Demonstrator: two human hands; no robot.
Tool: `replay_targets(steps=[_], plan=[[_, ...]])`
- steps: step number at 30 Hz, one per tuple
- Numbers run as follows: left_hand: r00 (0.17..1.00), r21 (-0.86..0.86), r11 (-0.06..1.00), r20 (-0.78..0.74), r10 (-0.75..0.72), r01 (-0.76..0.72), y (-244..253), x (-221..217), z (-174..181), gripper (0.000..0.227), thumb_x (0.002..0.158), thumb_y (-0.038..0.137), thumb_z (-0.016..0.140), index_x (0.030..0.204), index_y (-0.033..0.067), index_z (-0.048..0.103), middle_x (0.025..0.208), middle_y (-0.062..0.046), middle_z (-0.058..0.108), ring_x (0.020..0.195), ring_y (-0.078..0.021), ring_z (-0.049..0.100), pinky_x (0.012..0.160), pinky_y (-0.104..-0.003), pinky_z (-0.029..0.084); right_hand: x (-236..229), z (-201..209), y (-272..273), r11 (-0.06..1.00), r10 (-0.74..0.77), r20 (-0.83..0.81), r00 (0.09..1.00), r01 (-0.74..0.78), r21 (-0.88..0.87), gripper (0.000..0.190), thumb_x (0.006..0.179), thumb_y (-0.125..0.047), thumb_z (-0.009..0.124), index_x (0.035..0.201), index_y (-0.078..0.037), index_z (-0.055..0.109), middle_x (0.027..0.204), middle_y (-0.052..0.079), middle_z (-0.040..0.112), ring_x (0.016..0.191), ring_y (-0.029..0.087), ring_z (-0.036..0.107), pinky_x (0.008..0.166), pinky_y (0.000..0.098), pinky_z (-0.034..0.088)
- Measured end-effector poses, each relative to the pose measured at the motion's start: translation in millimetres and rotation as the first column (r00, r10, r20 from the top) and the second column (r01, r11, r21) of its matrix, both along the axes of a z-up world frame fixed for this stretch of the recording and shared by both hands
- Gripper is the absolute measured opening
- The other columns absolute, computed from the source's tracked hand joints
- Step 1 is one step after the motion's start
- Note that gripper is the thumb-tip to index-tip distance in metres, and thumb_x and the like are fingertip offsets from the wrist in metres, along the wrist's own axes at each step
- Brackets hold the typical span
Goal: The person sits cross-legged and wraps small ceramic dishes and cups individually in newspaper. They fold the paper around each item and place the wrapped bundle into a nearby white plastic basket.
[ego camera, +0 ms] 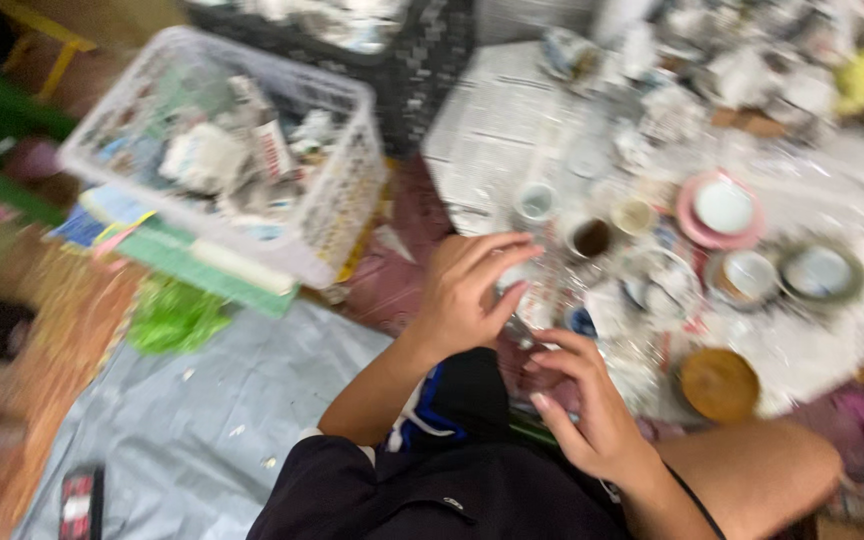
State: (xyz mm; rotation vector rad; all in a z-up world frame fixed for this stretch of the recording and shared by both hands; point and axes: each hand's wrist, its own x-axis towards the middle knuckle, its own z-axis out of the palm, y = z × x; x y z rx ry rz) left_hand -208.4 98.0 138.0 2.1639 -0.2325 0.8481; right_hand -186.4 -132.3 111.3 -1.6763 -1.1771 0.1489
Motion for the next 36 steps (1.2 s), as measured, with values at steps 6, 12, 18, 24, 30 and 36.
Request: replay_targets(steps=[6,12,18,24,30,36], plan=[[0.927,0.021,0.935,0.123,-0.354,0.354,-65.3,48.9,-0.1,0.030,0.095,0.001,0.073,0.123,0.0100,0.070,0.120,-0.008,0.072,0.106,-0.0244,0.071,0.092,-0.035,0.057,25.2,-4.5,-44.3,0.976,-0.208,0.037,0.977,0.205,0.074,0.032,0.092,-0.001,0.064,0.124,-0.004,0.057,0.129,0.020,0.058,0.115,0.033,0.061,0.097,0.0377,0.052],[0.846,-0.134,0.835,0.085,-0.527,0.533,-101.4,110.7,-34.6,0.033,0.092,-0.004,0.067,0.123,0.0062,0.066,0.120,-0.010,0.068,0.104,-0.0226,0.069,0.089,-0.033,0.057,79.4,-17.6,-85.0,0.867,-0.495,0.072,0.866,0.485,0.116,0.022,0.097,0.001,0.063,0.118,-0.003,0.059,0.124,0.015,0.061,0.111,0.027,0.063,0.091,0.0367,0.053],[0.887,-0.237,0.859,0.026,-0.462,0.454,-105.7,172.8,-101.2,0.034,0.095,-0.006,0.064,0.126,0.0067,0.065,0.117,-0.010,0.068,0.093,-0.0189,0.069,0.080,-0.030,0.056,167.0,-55.7,-108.0,0.774,-0.622,0.005,0.783,0.616,-0.146,0.020,0.099,-0.004,0.069,0.119,-0.005,0.064,0.115,0.008,0.067,0.102,0.021,0.068,0.083,0.0339,0.055],[0.920,-0.094,0.918,-0.041,-0.389,0.384,-92.7,179.3,-144.3,0.027,0.091,-0.002,0.071,0.117,0.0055,0.070,0.116,-0.009,0.066,0.103,-0.0274,0.068,0.087,-0.037,0.057,179.6,-113.9,-100.5,0.739,-0.606,0.186,0.774,0.634,-0.228,0.039,0.090,-0.012,0.079,0.126,-0.004,0.063,0.130,0.018,0.058,0.123,0.038,0.055,0.106,0.0451,0.045],[0.882,0.094,0.881,-0.142,-0.449,0.463,-111.6,186.8,-153.1,0.018,0.086,0.008,0.079,0.103,0.0131,0.077,0.122,-0.004,0.066,0.115,-0.0246,0.063,0.107,-0.047,0.043,181.5,-135.0,-101.9,0.707,-0.659,0.109,0.744,0.663,-0.247,0.055,0.089,-0.007,0.078,0.138,-0.003,0.052,0.141,0.023,0.050,0.134,0.041,0.048,0.113,0.0461,0.041],[0.883,0.249,0.868,-0.319,-0.345,0.430,-117.0,186.1,-164.9,0.014,0.079,0.017,0.083,0.089,0.0123,0.075,0.141,-0.009,0.055,0.133,-0.0294,0.050,0.116,-0.059,0.027,185.2,-147.8,-106.3,0.674,-0.704,0.009,0.710,0.672,-0.306,0.057,0.091,-0.003,0.076,0.141,-0.003,0.049,0.135,0.021,0.053,0.120,0.037,0.059,0.097,0.0420,0.052]])
